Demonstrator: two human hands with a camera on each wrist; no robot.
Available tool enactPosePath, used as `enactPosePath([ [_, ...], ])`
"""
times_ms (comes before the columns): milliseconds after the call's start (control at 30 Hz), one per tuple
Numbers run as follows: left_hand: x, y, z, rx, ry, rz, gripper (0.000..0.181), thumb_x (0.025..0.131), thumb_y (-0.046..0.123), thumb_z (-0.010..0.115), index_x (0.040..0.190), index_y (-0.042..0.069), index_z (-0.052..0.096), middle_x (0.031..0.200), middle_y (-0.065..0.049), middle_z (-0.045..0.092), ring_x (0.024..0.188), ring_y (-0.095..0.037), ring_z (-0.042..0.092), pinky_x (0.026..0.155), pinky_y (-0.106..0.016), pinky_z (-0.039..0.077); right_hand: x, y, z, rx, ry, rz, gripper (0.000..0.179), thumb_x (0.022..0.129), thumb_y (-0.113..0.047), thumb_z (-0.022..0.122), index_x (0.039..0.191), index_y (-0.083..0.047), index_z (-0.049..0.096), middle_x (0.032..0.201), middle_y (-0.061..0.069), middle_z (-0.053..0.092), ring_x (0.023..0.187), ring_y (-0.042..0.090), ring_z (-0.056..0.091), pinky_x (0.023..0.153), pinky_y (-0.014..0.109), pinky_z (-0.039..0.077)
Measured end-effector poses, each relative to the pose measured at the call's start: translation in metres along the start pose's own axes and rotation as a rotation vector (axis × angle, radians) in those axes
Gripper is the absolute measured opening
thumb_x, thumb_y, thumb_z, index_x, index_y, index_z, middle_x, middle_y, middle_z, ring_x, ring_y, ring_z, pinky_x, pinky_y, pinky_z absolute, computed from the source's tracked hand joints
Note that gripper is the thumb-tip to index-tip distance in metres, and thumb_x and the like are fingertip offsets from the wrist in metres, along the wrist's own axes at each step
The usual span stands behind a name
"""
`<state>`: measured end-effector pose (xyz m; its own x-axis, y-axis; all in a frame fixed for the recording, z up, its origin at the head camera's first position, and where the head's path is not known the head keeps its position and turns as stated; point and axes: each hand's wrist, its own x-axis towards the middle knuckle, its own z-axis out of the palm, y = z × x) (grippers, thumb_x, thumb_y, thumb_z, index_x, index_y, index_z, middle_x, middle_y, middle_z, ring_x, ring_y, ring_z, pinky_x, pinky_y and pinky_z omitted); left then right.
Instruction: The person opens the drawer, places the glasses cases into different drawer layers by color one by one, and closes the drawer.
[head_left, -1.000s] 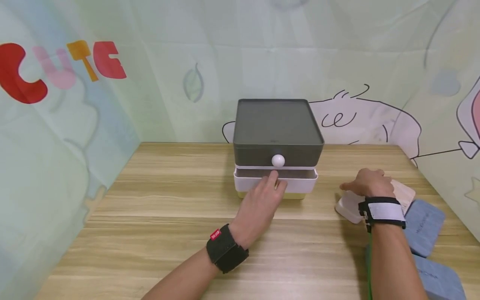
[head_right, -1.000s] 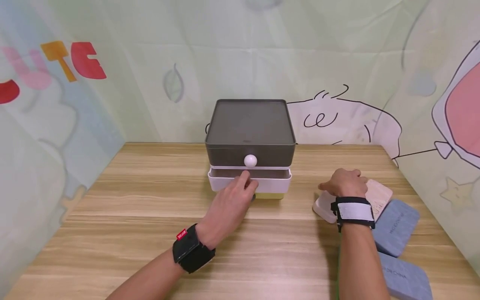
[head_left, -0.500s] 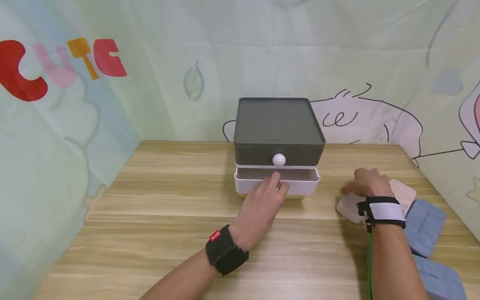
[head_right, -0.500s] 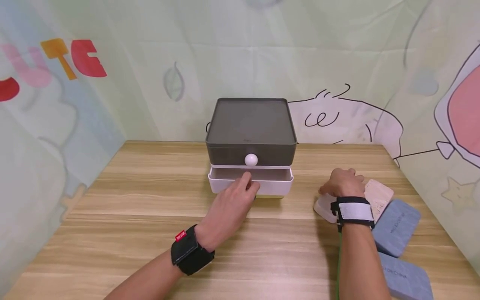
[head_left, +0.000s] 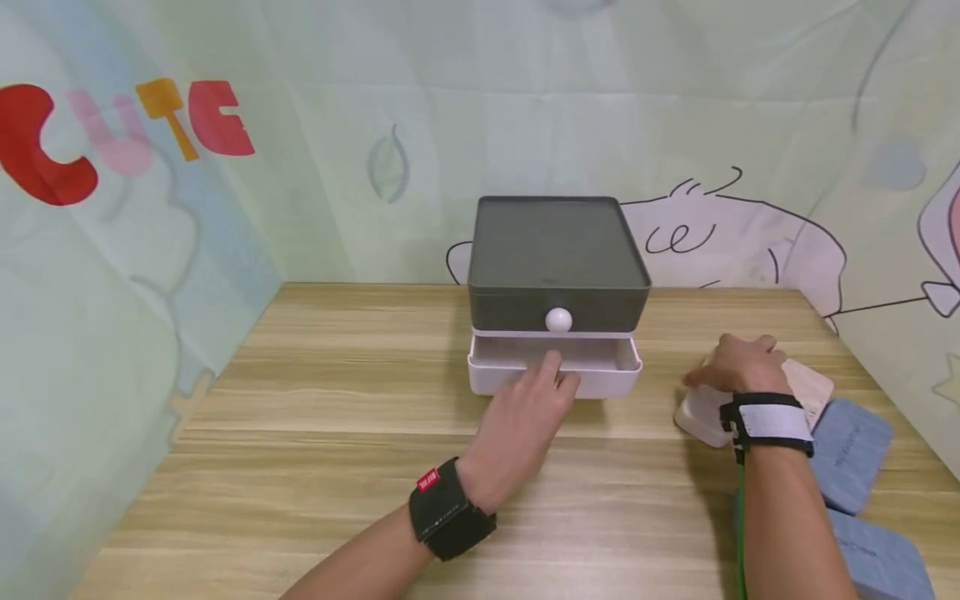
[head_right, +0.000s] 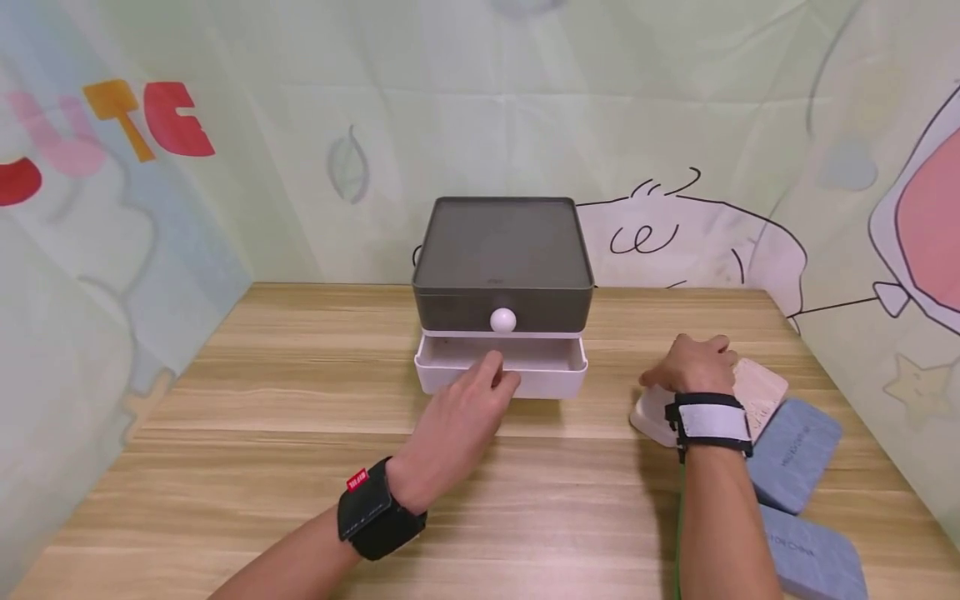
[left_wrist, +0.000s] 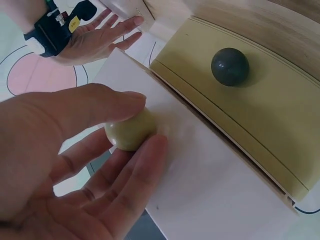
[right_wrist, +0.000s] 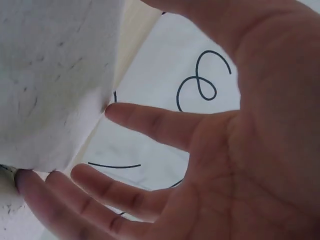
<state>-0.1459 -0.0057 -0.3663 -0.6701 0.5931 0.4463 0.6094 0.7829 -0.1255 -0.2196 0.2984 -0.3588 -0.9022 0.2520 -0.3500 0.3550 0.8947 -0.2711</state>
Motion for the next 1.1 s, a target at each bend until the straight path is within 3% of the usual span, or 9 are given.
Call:
enactPosePath([
  [100,-0.001,0.002,-0.001,0.001,-0.009,0.003,0.039,0.083,-0.002,0.076,0.119,0.009,0.067,0.103,-0.005,0.057,0.081,-0.014,0.065,0.059,-0.024,0.057,-0.001,0.003,0.000,-0.010,0.030,0.025,0.078,0.083,-0.043,0.077,0.120,0.022,0.055,0.119,0.054,0.037,0.108,0.059,0.048,0.084,0.059,0.052],
  [200,-0.002,0.003,-0.002,0.004,-0.017,0.005,0.039,0.083,-0.001,0.077,0.119,0.010,0.067,0.101,-0.004,0.056,0.082,-0.014,0.065,0.059,-0.024,0.057,-0.001,0.007,-0.001,-0.011,0.031,0.013,0.069,0.083,-0.044,0.076,0.104,0.020,0.063,0.099,0.039,0.057,0.087,0.040,0.059,0.072,0.044,0.054],
  [300,-0.003,0.004,-0.002,0.007,-0.015,0.007,0.038,0.084,0.000,0.077,0.119,0.010,0.067,0.100,-0.004,0.056,0.082,-0.014,0.065,0.059,-0.025,0.057,0.000,0.010,-0.002,0.013,0.011,-0.008,0.062,0.083,-0.043,0.077,0.097,0.016,0.063,0.084,0.024,0.062,0.078,0.031,0.059,0.064,0.035,0.050],
  [433,-0.005,0.005,-0.001,0.006,0.001,0.015,0.035,0.085,0.000,0.075,0.117,0.010,0.066,0.100,-0.004,0.056,0.083,-0.015,0.066,0.061,-0.026,0.058,0.002,0.010,-0.001,0.032,-0.002,-0.018,0.064,0.083,-0.042,0.076,0.103,0.017,0.060,0.086,0.025,0.061,0.078,0.032,0.059,0.064,0.034,0.050],
  [733,-0.006,0.007,-0.002,0.016,0.008,0.013,0.032,0.087,0.002,0.075,0.117,0.010,0.068,0.103,-0.005,0.059,0.084,-0.016,0.068,0.062,-0.026,0.058,0.003,0.003,0.002,-0.035,-0.081,-0.047,0.076,0.086,-0.044,0.074,0.121,0.017,0.046,0.092,0.025,0.059,0.084,0.035,0.060,0.069,0.039,0.051],
  [1100,-0.009,0.010,0.001,0.037,0.048,-0.001,0.026,0.088,0.006,0.076,0.113,0.010,0.071,0.101,-0.003,0.060,0.085,-0.016,0.069,0.062,-0.024,0.058,0.004,-0.002,0.004,0.000,-0.031,-0.088,0.106,0.081,-0.039,0.076,0.146,0.021,0.018,0.115,0.045,0.053,0.093,0.044,0.060,0.077,0.049,0.055],
])
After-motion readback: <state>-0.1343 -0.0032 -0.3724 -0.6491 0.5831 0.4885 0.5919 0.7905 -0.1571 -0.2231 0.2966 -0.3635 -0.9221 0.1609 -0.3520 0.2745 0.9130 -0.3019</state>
